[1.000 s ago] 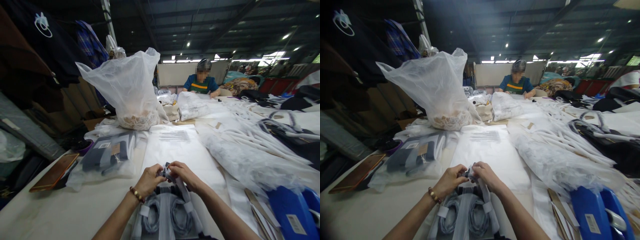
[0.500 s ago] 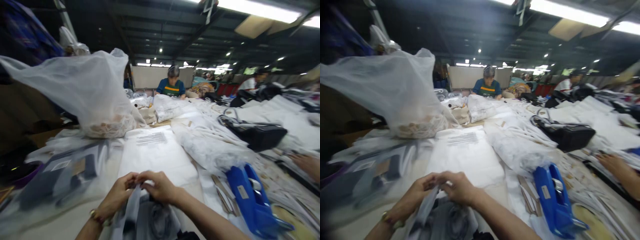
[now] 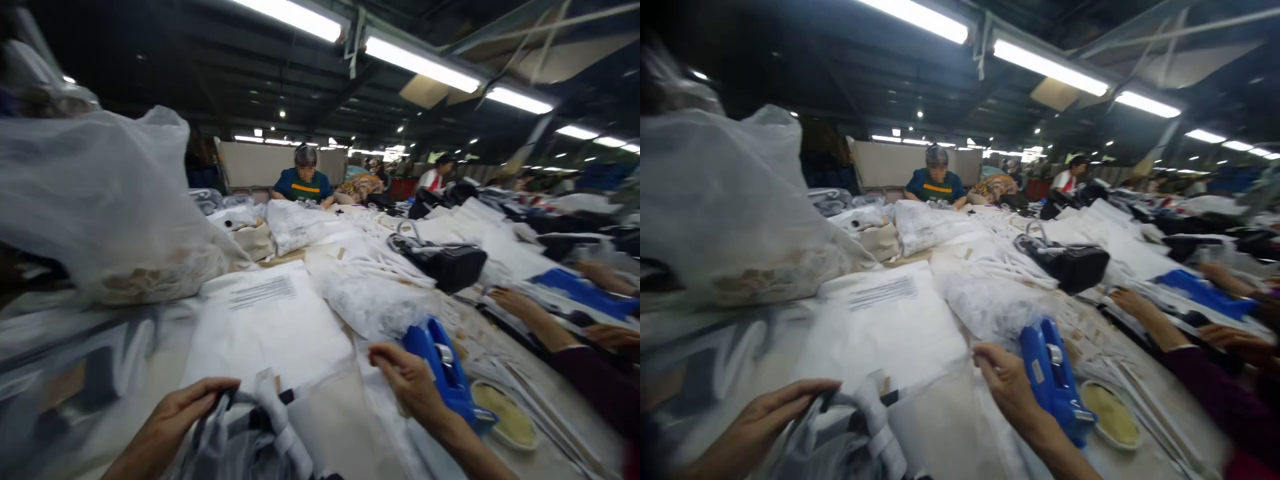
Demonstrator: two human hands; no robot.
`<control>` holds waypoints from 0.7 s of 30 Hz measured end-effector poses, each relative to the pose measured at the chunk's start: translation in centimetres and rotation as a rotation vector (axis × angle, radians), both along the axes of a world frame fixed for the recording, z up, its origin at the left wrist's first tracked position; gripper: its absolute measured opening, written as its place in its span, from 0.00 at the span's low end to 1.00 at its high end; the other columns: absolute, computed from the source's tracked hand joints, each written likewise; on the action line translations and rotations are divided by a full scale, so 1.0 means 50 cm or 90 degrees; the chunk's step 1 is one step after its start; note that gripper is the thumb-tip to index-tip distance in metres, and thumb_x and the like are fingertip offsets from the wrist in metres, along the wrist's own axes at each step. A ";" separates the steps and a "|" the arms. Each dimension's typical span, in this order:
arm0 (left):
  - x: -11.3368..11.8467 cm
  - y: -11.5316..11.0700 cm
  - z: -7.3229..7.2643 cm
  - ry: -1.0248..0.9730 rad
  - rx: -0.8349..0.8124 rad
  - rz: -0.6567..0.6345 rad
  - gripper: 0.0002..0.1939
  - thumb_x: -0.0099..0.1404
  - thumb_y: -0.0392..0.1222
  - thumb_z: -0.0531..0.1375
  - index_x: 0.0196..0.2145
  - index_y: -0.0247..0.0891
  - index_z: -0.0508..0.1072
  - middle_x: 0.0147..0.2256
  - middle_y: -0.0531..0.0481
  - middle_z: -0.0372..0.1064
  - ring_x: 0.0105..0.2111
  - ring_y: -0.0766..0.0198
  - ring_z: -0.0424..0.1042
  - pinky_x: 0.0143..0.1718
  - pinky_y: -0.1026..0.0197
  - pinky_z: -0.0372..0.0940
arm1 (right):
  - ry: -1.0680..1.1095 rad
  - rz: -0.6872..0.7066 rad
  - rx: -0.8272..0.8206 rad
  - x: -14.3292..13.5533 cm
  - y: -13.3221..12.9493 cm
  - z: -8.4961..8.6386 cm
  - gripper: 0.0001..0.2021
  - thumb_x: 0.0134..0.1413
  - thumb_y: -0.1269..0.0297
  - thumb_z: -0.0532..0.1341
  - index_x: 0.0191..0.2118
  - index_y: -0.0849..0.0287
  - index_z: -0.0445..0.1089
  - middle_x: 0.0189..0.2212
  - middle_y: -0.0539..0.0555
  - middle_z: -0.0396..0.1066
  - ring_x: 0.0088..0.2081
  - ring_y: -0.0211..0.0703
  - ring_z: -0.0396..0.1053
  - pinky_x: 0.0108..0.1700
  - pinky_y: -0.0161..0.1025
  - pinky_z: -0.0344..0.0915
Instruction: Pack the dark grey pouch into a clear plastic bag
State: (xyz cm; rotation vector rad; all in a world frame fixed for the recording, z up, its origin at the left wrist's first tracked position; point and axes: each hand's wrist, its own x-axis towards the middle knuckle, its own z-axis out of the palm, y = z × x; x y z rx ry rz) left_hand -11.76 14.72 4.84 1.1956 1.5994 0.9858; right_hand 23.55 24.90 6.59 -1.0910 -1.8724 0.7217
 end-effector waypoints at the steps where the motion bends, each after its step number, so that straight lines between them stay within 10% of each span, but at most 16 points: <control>1: 0.005 -0.001 0.014 -0.007 0.008 -0.013 0.19 0.55 0.53 0.58 0.38 0.40 0.76 0.40 0.48 0.74 0.44 0.53 0.70 0.48 0.56 0.65 | 0.008 -0.022 -0.035 0.007 0.002 -0.009 0.11 0.52 0.58 0.56 0.35 0.57 0.73 0.30 0.54 0.76 0.32 0.45 0.74 0.34 0.38 0.70; 12: 0.033 -0.002 0.000 0.257 0.223 -0.042 0.08 0.55 0.35 0.53 0.27 0.36 0.73 0.34 0.45 0.72 0.35 0.61 0.71 0.40 0.59 0.66 | -0.002 0.204 0.017 -0.105 -0.050 -0.053 0.08 0.53 0.63 0.56 0.35 0.54 0.73 0.30 0.51 0.77 0.32 0.41 0.74 0.35 0.33 0.70; 18: 0.017 -0.040 -0.053 0.545 0.449 -0.155 0.17 0.62 0.32 0.50 0.43 0.44 0.73 0.45 0.47 0.71 0.47 0.61 0.69 0.50 0.61 0.64 | -0.053 0.120 0.000 -0.042 -0.049 -0.057 0.08 0.54 0.62 0.56 0.34 0.55 0.73 0.28 0.51 0.76 0.30 0.40 0.73 0.34 0.34 0.69; 21: -0.010 -0.033 -0.128 0.595 0.526 -0.053 0.17 0.61 0.37 0.53 0.46 0.49 0.71 0.47 0.49 0.71 0.45 0.59 0.71 0.46 0.62 0.67 | -0.081 -0.032 0.020 0.013 -0.024 -0.050 0.11 0.56 0.60 0.54 0.35 0.56 0.72 0.31 0.53 0.75 0.34 0.42 0.73 0.37 0.35 0.69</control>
